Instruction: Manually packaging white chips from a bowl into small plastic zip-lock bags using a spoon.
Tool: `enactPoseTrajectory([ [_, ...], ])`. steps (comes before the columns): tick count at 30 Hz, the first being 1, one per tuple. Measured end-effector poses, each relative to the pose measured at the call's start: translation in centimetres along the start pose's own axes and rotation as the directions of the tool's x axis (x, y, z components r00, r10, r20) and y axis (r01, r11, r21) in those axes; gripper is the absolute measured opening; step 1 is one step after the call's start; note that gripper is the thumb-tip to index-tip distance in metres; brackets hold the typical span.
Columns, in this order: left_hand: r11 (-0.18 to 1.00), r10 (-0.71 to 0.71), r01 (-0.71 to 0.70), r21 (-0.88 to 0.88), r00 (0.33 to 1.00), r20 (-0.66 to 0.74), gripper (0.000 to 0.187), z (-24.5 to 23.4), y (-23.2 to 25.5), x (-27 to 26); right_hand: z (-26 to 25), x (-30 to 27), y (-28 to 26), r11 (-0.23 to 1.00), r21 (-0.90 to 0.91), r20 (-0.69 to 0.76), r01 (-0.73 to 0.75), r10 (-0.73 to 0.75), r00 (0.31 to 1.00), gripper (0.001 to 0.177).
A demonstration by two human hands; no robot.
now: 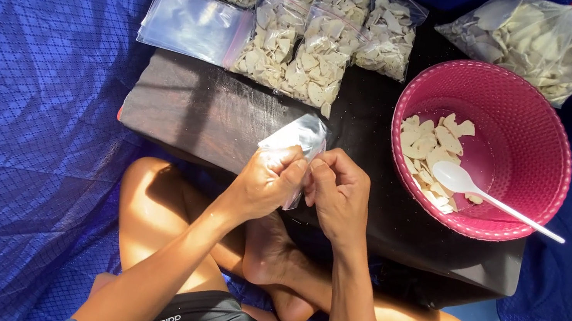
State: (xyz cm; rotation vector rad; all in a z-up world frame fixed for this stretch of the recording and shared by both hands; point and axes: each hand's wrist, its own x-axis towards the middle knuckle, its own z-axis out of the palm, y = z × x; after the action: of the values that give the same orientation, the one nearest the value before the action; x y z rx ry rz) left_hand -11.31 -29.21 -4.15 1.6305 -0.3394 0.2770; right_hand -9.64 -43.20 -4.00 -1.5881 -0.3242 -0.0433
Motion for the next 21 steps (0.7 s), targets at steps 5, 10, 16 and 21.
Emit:
enactPoseTrajectory([
  [5,0.990,-0.064,0.078,-0.115,0.991,0.117,0.039,-1.5,-0.2,0.2,-0.5,0.7,0.4,0.962,0.234,0.112,-0.139,0.115,0.987,0.021],
  [10,0.973,-0.198,0.224,-0.056,0.935,0.295,0.030,-2.4,2.0,1.2,-2.1,1.2,-1.3,0.994,0.040,0.204,-0.102,0.092,0.975,0.022],
  [16,0.987,-0.138,0.102,0.125,0.934,0.330,0.031,-2.4,4.0,2.1,-3.5,1.6,-3.1,0.975,0.003,0.343,-0.221,0.206,0.916,0.034],
  [21,0.982,-0.153,0.178,-0.059,0.941,0.301,0.033,-1.4,-0.5,1.3,-4.2,1.8,-0.7,0.988,0.019,0.360,-0.153,0.136,0.923,0.037],
])
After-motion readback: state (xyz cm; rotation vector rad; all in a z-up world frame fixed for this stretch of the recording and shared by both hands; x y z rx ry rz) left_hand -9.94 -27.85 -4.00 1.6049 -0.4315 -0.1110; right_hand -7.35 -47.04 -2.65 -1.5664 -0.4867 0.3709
